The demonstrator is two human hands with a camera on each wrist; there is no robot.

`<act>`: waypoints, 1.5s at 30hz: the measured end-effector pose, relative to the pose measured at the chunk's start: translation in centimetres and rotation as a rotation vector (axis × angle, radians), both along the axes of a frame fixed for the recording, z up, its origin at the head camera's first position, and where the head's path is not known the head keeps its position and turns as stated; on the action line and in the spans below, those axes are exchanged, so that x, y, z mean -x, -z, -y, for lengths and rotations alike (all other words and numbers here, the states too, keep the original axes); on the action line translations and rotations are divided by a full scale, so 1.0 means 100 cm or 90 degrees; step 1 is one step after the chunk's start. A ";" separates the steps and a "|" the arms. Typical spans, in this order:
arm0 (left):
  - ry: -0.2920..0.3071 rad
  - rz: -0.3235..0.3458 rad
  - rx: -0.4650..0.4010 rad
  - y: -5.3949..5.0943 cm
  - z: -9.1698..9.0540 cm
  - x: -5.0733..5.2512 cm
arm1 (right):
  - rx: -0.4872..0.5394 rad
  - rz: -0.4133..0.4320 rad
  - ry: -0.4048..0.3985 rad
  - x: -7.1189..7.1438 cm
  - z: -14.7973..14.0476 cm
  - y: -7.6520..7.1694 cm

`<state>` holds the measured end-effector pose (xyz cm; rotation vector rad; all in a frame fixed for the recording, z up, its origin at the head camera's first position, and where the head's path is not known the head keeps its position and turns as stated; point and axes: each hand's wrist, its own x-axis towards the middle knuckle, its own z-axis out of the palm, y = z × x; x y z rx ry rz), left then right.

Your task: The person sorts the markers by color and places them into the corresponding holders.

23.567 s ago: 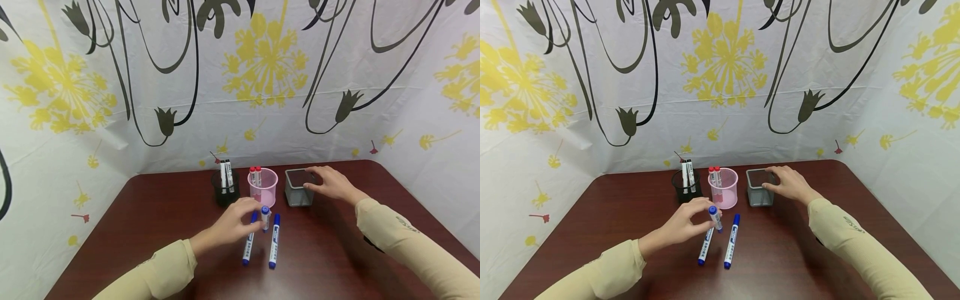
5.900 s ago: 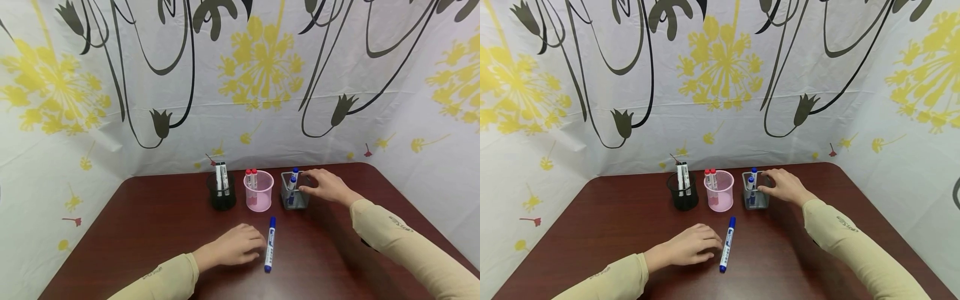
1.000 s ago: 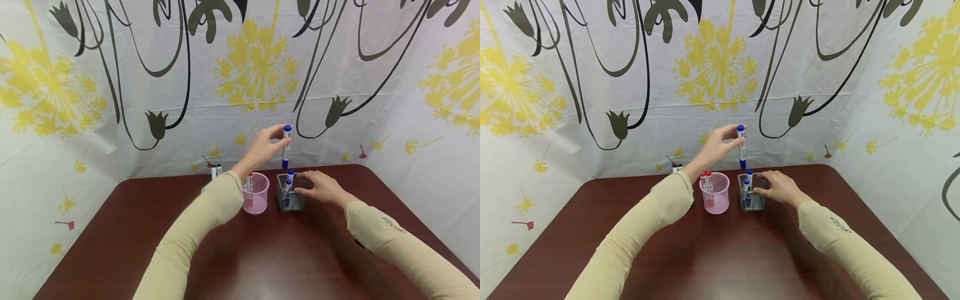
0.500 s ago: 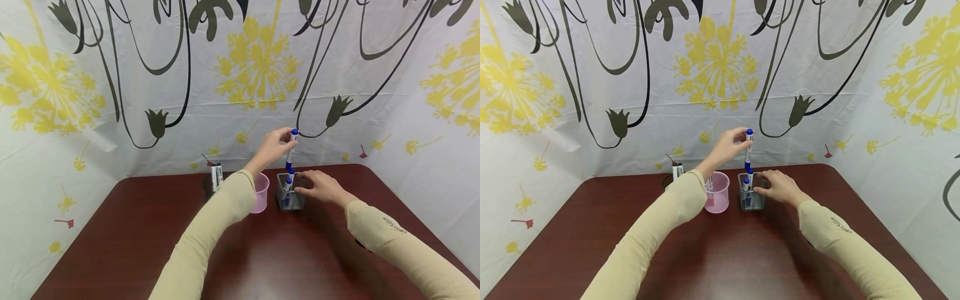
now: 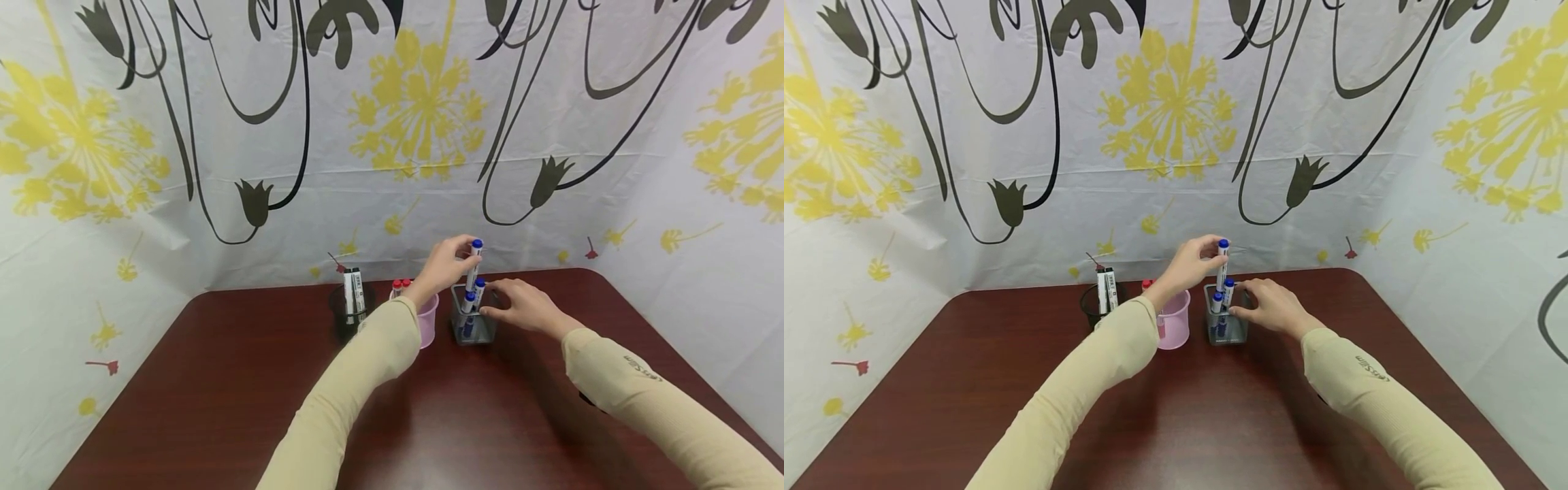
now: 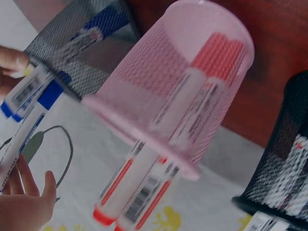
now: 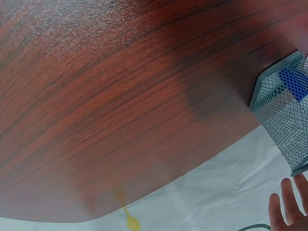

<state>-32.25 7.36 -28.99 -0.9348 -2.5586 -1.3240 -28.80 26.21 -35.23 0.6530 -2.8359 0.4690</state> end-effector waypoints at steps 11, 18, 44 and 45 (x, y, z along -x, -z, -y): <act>0.005 0.050 0.012 0.030 0.004 -0.001 | 0.006 -0.013 -0.005 -0.001 -0.001 0.001; 0.007 0.034 0.071 0.040 0.004 -0.001 | 0.011 -0.024 -0.012 -0.001 -0.001 0.002; 0.014 0.005 0.067 0.035 0.014 -0.011 | 0.016 -0.016 -0.012 -0.003 0.000 -0.001; 0.015 -0.002 0.061 0.034 0.016 -0.013 | 0.016 -0.015 -0.011 -0.003 0.001 0.000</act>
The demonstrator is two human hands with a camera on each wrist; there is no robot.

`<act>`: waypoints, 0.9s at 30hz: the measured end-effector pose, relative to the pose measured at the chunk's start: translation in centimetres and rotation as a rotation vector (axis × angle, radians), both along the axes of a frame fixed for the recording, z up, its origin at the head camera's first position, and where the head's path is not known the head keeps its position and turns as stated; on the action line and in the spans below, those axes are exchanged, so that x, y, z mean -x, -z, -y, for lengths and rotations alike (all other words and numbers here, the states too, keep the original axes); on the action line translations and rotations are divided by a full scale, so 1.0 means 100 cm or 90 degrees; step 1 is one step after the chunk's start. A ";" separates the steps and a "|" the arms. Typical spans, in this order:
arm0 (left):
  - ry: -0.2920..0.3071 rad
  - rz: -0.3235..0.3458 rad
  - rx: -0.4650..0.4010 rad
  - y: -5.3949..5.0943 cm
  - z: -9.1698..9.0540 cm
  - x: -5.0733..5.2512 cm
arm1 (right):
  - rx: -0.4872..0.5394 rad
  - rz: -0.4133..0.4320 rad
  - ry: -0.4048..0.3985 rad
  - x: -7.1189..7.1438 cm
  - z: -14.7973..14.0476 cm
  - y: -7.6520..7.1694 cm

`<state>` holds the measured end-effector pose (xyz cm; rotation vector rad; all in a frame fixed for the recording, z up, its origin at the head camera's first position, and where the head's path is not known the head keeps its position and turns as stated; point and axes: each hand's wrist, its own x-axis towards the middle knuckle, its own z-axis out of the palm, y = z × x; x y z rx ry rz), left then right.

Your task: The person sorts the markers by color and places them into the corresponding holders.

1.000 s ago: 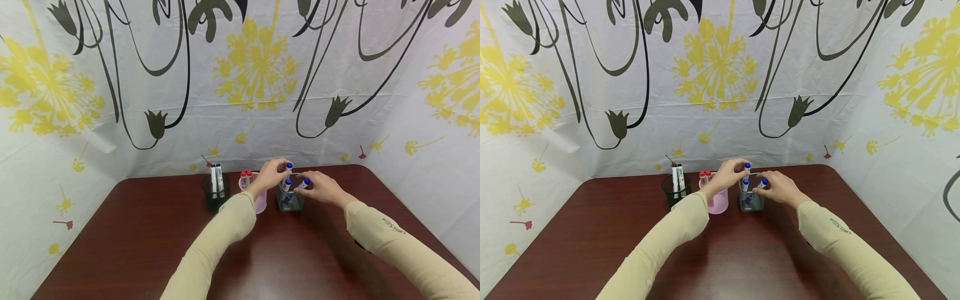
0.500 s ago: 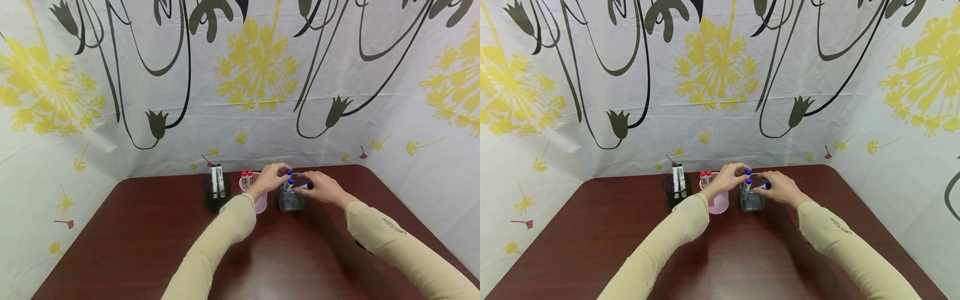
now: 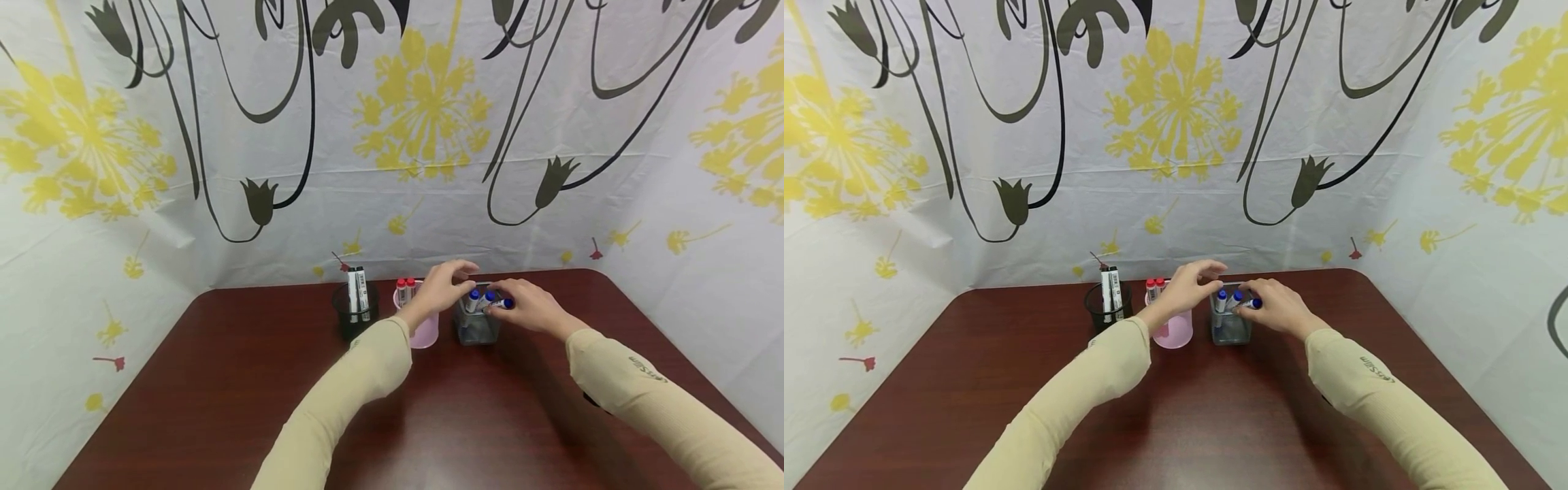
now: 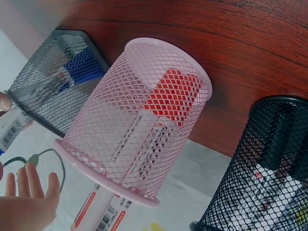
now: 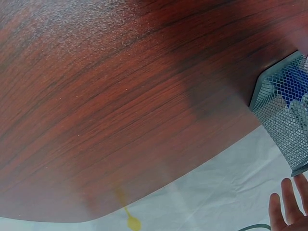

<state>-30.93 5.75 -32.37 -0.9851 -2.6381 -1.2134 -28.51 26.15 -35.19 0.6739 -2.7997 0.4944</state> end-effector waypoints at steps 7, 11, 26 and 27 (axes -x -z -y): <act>0.041 -0.043 -0.058 -0.010 0.018 -0.017 | 0.000 0.009 -0.003 0.000 0.000 0.001; 0.067 -0.063 -0.091 -0.012 0.036 -0.027 | -0.005 0.010 0.006 0.001 -0.001 0.002; 0.016 -0.168 -0.096 0.005 0.126 -0.053 | -0.007 -0.001 -0.003 0.000 -0.003 0.001; 0.010 -0.167 -0.084 0.008 0.132 -0.055 | -0.005 -0.001 -0.004 -0.001 -0.002 0.001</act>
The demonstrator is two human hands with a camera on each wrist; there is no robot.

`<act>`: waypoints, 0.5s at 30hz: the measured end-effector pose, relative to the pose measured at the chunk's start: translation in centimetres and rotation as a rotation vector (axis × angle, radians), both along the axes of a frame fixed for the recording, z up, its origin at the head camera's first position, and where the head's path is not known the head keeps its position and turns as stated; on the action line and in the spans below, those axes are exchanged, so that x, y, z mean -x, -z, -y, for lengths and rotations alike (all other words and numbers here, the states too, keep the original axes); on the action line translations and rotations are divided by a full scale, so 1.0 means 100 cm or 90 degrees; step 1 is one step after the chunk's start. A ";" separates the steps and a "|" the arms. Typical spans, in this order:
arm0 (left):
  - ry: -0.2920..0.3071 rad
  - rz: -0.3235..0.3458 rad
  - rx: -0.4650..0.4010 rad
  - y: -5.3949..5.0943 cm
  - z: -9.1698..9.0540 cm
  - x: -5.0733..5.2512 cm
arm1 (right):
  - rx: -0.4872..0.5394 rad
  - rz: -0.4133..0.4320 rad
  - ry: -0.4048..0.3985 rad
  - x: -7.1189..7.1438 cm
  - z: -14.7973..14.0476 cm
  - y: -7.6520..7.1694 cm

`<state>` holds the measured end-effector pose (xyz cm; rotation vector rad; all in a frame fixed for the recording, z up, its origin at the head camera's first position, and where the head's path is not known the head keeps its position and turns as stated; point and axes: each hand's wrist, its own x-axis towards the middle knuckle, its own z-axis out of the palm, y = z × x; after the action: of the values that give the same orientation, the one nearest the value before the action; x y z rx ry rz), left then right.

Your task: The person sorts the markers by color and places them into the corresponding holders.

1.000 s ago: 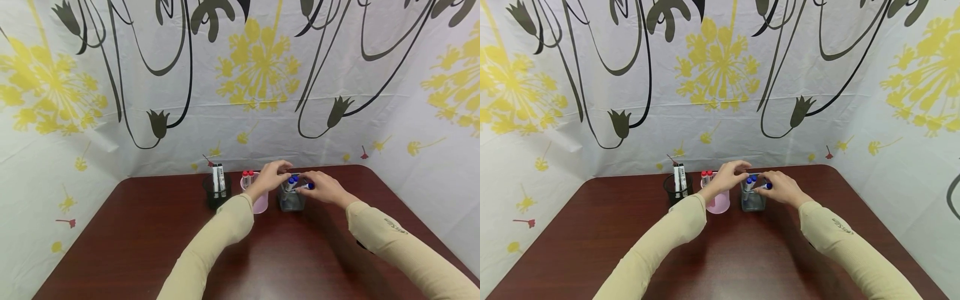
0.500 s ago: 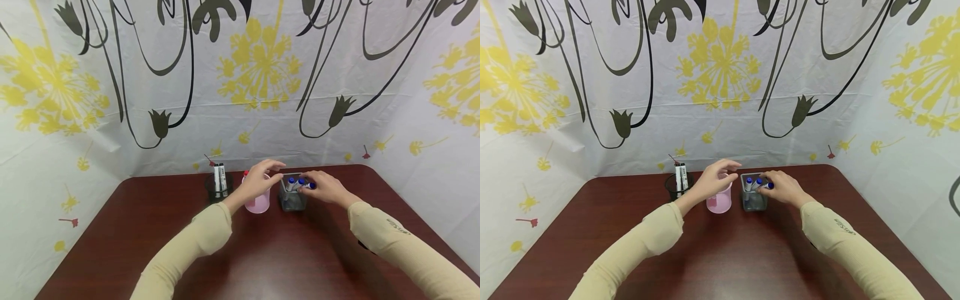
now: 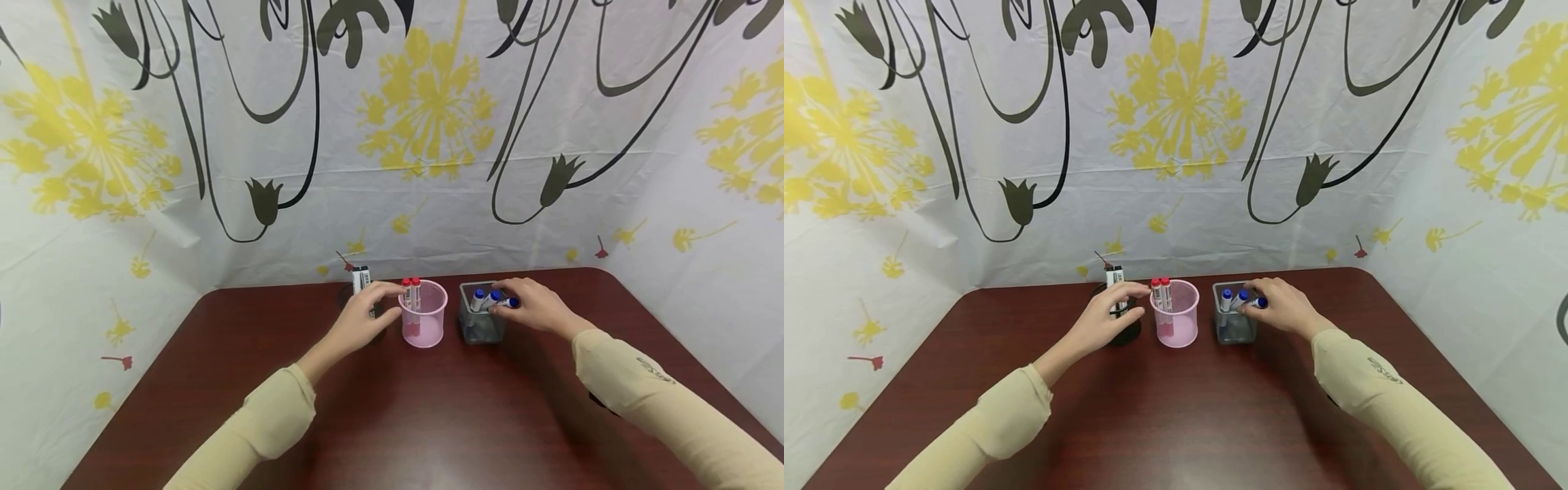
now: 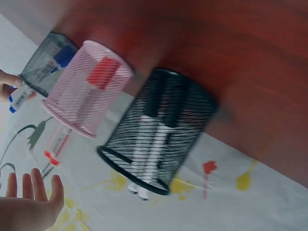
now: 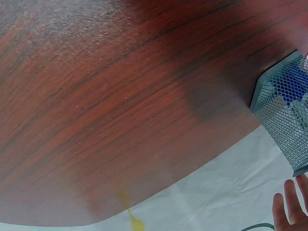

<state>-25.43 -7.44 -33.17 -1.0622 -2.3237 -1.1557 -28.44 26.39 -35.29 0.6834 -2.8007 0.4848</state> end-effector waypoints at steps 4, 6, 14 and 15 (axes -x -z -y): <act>-0.020 0.013 0.035 0.009 0.017 -0.005 | 0.012 0.000 0.001 -0.002 -0.001 0.002; -0.035 0.020 0.047 0.012 0.024 -0.007 | 0.014 -0.002 0.005 -0.003 -0.002 0.003; -0.147 -0.044 0.172 0.012 0.040 -0.014 | 0.034 -0.058 -0.002 -0.016 -0.001 0.002; -0.157 -0.058 0.189 0.011 0.041 -0.015 | 0.037 -0.070 -0.004 -0.018 0.000 0.001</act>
<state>-23.91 -11.49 -34.29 -0.8652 -2.5188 -0.6725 -26.66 26.40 -35.38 0.6852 -2.6729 0.5109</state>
